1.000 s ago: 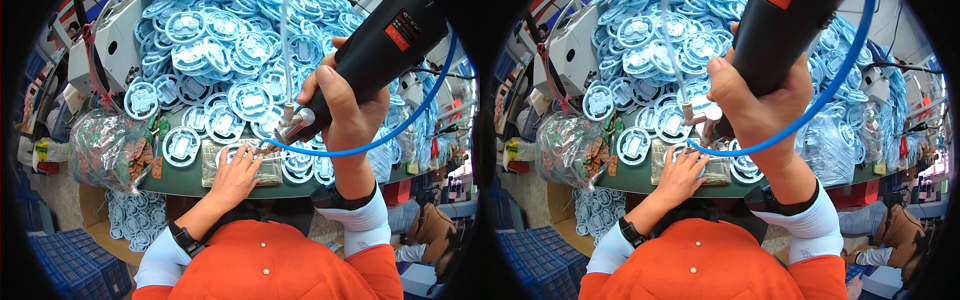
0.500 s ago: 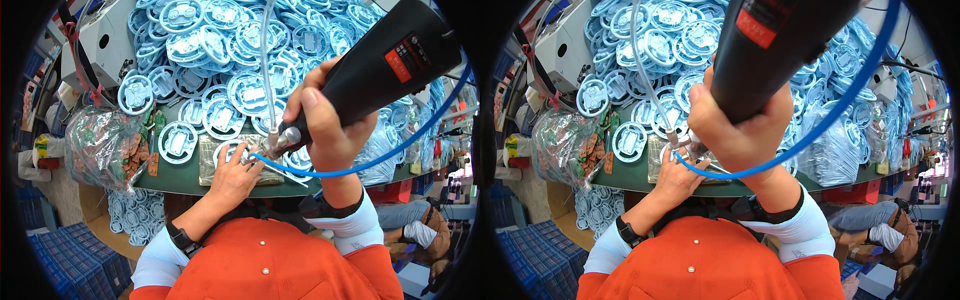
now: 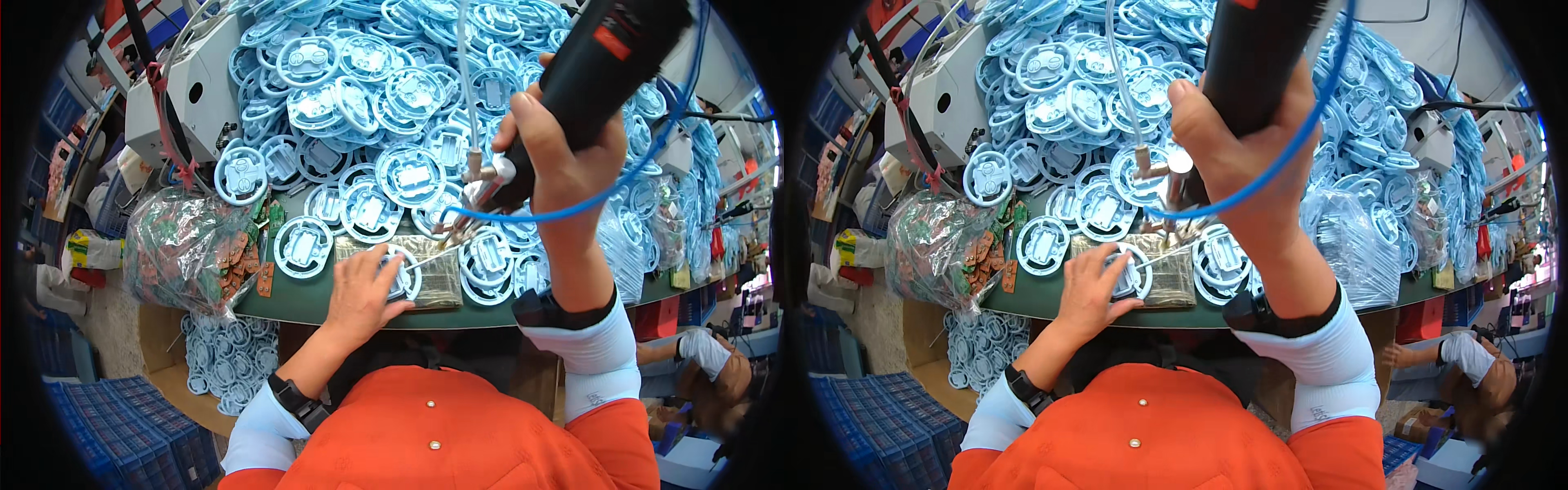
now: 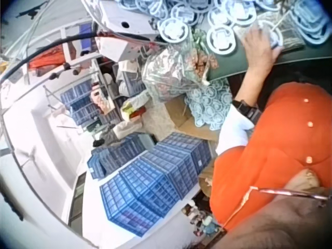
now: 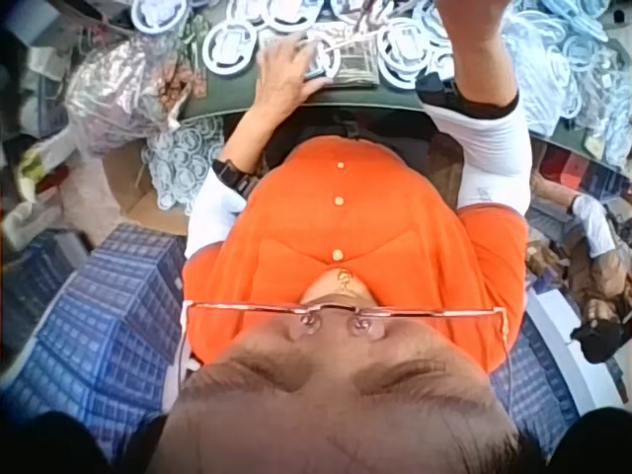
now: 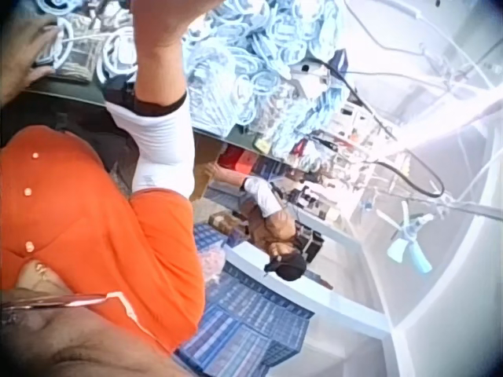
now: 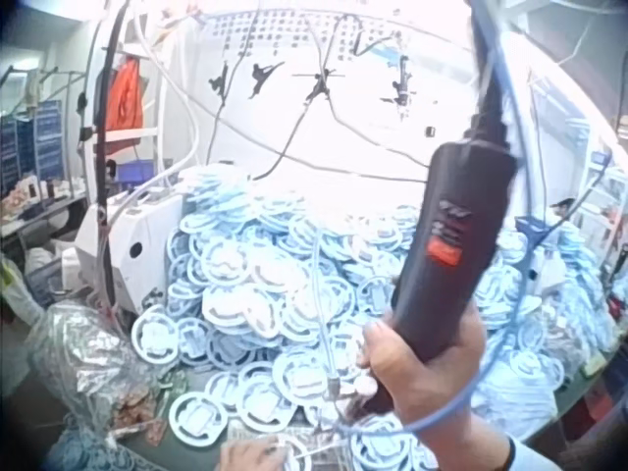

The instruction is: Assembling blue plastic circular components with internal circuit boards using a handheld pneumatic screwdriver.

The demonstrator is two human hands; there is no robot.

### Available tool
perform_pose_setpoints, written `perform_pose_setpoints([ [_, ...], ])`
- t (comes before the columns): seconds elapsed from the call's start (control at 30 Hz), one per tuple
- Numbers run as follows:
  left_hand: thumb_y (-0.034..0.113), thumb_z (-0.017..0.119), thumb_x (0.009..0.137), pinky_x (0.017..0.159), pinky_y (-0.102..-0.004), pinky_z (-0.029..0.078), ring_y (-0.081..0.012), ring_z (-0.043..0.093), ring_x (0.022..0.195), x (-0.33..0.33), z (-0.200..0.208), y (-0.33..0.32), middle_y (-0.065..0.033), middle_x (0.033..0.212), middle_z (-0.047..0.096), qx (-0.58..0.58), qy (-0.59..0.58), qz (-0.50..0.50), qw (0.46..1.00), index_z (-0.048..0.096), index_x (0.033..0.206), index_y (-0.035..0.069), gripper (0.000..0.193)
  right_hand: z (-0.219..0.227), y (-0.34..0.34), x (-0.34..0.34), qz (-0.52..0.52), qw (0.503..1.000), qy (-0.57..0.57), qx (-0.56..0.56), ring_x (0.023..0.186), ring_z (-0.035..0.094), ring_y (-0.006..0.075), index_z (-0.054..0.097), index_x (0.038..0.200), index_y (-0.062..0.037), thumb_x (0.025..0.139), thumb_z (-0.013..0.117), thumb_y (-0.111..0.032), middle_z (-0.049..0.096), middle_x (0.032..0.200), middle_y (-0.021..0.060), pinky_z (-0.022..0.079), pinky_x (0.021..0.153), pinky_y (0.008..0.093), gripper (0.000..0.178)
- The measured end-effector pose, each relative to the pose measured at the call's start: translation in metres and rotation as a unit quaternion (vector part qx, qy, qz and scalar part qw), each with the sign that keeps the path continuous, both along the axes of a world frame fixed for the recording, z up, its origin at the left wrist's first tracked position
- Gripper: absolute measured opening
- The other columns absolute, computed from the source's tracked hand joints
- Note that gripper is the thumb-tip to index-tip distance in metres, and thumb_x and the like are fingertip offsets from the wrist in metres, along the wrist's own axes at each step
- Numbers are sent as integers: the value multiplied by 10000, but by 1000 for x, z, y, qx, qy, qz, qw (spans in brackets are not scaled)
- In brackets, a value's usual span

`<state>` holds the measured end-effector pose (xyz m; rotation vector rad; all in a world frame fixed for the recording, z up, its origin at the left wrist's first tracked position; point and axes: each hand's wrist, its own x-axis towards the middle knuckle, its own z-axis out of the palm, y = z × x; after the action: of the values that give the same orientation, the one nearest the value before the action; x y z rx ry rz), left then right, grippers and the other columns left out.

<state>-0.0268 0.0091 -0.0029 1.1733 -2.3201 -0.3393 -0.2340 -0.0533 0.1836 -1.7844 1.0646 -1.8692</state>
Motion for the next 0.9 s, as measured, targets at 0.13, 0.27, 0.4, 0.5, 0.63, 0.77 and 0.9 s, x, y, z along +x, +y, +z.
perform_pose_setpoints([
  [0.13, 309, 891, 585, 879, -414, 460, -316, 550, 1048, 5, 10, -13, -124, 1160, 532, 67, -33, 49, 996, 567, 1259, 38, 796, -13, -35, -20, -82, 990, 98, -52, 628, 638, 149, 509, 1146, 51, 850, 684, -25, 592, 782, 75, 523, 592, 264, 352],
  [0.27, 214, 872, 613, 785, -389, 525, -313, 614, 952, 30, 22, -8, -125, 1089, 553, 127, -9, 44, 991, 582, 1206, 25, 687, -14, -46, -27, -58, 997, 43, 2, 775, 623, 127, 546, 1179, -17, 810, 777, -158, 639, 915, 65, 495, 683, 258, 458],
  [0.4, 82, 859, 594, 824, -374, 529, -321, 618, 998, 59, 17, -3, -155, 1176, 552, 45, 98, 35, 994, 532, 1209, 32, 698, -6, -32, -53, -161, 976, 104, -107, 1042, 587, 182, 499, 1279, 2, 839, 726, -81, 581, 1169, 138, 478, 898, 328, 502],
  [0.5, 21, 853, 566, 874, -393, 513, -348, 594, 1060, 71, 13, 2, -172, 1206, 548, -5, 128, 44, 991, 501, 1215, 47, 738, -25, -2, -53, -190, 965, 86, -157, 998, 574, 194, 529, 1196, -9, 842, 676, -5, 573, 1141, 135, 468, 887, 351, 383],
  [0.63, 6, 845, 561, 893, -413, 498, -367, 580, 1087, 77, 8, 6, -179, 1213, 555, -76, 134, 52, 987, 491, 1222, 55, 751, -63, 41, 6, 53, 979, 177, 85, 711, 577, 211, 608, 869, -19, 825, 714, -70, 573, 743, 78, 454, 672, 324, 125],
  [0.77, 34, 837, 586, 849, -418, 500, -367, 597, 1038, 78, 10, 18, -184, 1214, 563, -123, 98, 38, 987, 483, 1239, 60, 743, -115, 57, 75, 164, 913, 343, 148, 632, 628, 329, 583, 789, -58, 843, 706, -435, 611, 726, 128, 489, 536, 426, 400],
  [0.9, 85, 840, 592, 846, -439, 491, -368, 600, 1035, 96, -3, 47, -180, 1225, 569, -87, 84, 59, 991, 492, 1241, 65, 737, -153, 62, 102, 216, 891, 337, 215, 622, 631, 362, 582, 806, -57, 868, 675, -416, 605, 660, 131, 496, 542, 458, 376],
])
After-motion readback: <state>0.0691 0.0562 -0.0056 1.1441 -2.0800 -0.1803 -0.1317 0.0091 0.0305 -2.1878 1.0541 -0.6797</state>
